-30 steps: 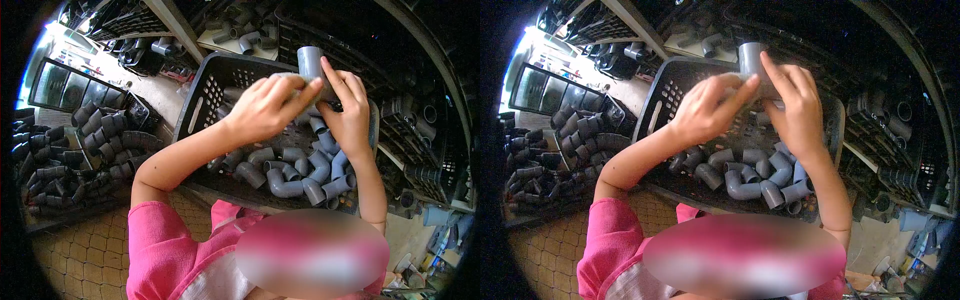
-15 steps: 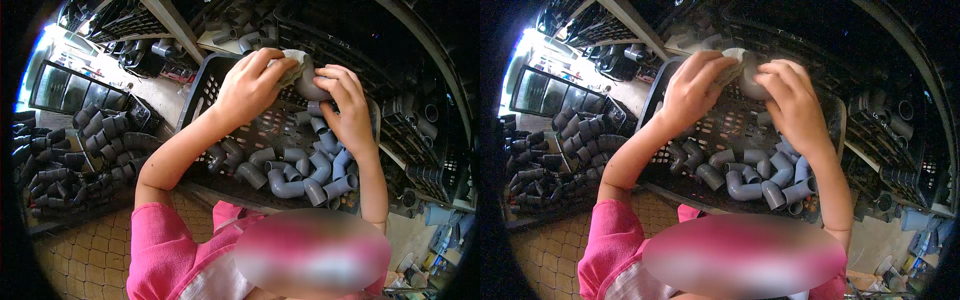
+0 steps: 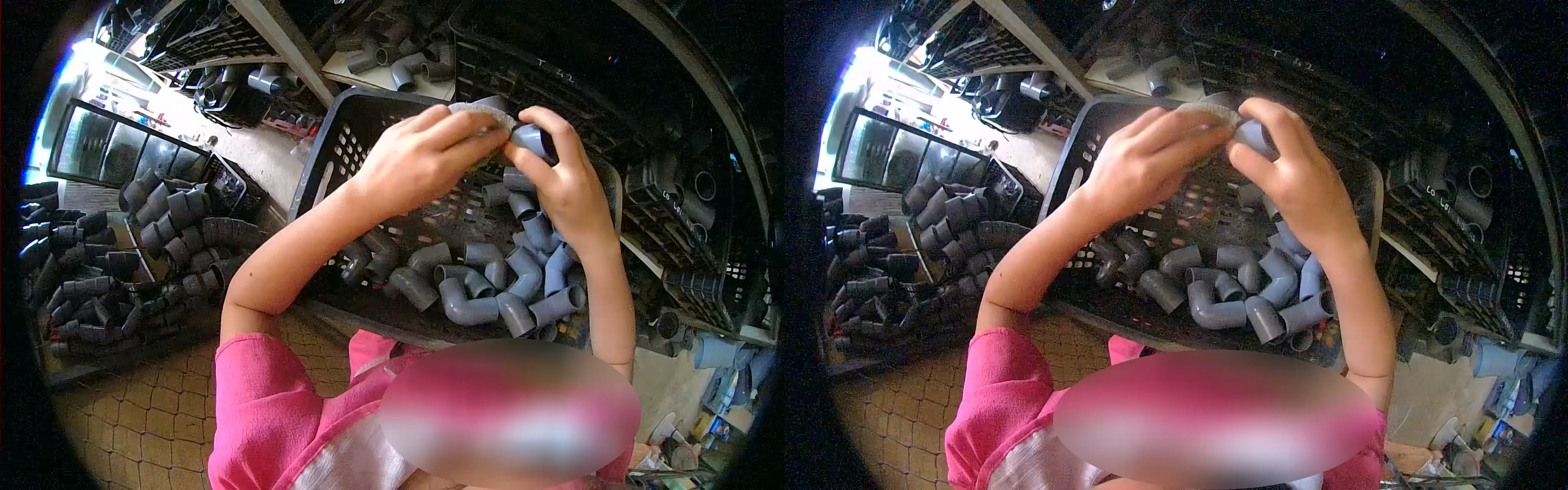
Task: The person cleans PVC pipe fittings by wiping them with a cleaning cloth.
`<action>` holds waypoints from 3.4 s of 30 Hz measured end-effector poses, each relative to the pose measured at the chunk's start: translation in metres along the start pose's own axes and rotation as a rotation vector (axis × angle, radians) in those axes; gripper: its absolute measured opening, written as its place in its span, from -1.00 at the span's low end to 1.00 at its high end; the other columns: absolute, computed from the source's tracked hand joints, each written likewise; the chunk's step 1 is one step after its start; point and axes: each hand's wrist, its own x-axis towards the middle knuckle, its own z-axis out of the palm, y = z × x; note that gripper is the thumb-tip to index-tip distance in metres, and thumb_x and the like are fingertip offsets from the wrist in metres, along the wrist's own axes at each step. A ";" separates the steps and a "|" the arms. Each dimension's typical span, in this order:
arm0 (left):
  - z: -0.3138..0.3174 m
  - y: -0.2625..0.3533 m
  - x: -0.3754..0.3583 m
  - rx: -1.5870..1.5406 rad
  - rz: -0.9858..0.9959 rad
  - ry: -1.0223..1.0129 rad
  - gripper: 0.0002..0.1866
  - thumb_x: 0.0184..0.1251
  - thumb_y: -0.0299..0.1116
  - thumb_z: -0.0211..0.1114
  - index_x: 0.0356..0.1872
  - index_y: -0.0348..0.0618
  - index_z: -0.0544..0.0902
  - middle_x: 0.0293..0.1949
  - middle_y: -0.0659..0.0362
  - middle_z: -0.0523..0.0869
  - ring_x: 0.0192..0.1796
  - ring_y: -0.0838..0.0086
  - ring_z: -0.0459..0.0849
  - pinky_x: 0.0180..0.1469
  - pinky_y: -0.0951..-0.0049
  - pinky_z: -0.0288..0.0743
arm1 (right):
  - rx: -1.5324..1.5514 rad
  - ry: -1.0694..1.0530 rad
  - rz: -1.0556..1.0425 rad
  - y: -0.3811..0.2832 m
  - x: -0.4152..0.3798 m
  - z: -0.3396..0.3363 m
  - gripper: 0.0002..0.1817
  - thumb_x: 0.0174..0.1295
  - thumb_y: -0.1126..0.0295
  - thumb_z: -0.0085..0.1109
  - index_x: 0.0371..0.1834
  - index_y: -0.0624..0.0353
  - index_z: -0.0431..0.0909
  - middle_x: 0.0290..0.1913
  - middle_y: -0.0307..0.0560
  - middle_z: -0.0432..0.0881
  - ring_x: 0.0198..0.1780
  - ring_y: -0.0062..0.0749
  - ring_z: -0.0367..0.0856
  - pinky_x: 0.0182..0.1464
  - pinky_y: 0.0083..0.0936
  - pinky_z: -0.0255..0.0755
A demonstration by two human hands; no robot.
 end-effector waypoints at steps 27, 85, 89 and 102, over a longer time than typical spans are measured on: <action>0.003 -0.001 0.000 -0.204 -0.088 -0.066 -0.50 0.11 -0.54 0.32 0.15 -0.21 0.48 -0.08 -0.06 0.71 -0.07 0.02 0.73 -0.03 0.19 0.64 | -0.039 0.045 -0.031 -0.007 0.003 0.009 -0.64 0.01 0.61 0.28 -0.08 0.09 0.57 0.10 -0.06 0.47 0.15 -0.09 0.54 0.08 -0.26 0.54; -0.009 -0.001 0.002 0.084 0.006 0.145 -0.23 -0.17 -0.42 0.27 0.30 -0.10 0.50 0.46 0.15 0.40 0.07 0.24 0.55 0.15 0.26 0.41 | 1.604 -0.090 0.733 -0.014 -0.005 0.010 -0.35 0.29 0.25 0.20 0.42 0.19 0.25 0.33 -0.08 0.42 0.34 -0.30 0.41 0.43 -0.16 0.25; -0.006 0.004 -0.001 0.097 0.064 0.118 -0.28 -0.16 -0.39 0.25 0.25 0.00 0.57 0.44 0.23 0.43 0.06 0.29 0.53 0.14 0.26 0.40 | 1.675 -0.150 0.772 -0.013 -0.008 0.015 -0.36 0.32 0.22 0.16 0.44 0.18 0.25 0.33 -0.08 0.44 0.36 -0.28 0.40 0.44 -0.17 0.25; -0.007 0.014 -0.003 0.031 0.071 0.037 -0.23 -0.32 -0.29 0.35 0.20 0.07 0.64 -0.08 0.32 0.57 -0.02 0.32 0.51 0.05 0.27 0.29 | 1.696 -0.040 0.799 -0.008 -0.001 0.016 -0.53 0.52 0.06 -0.05 0.28 0.18 0.43 0.22 -0.09 0.55 0.20 -0.39 0.53 0.28 -0.36 0.33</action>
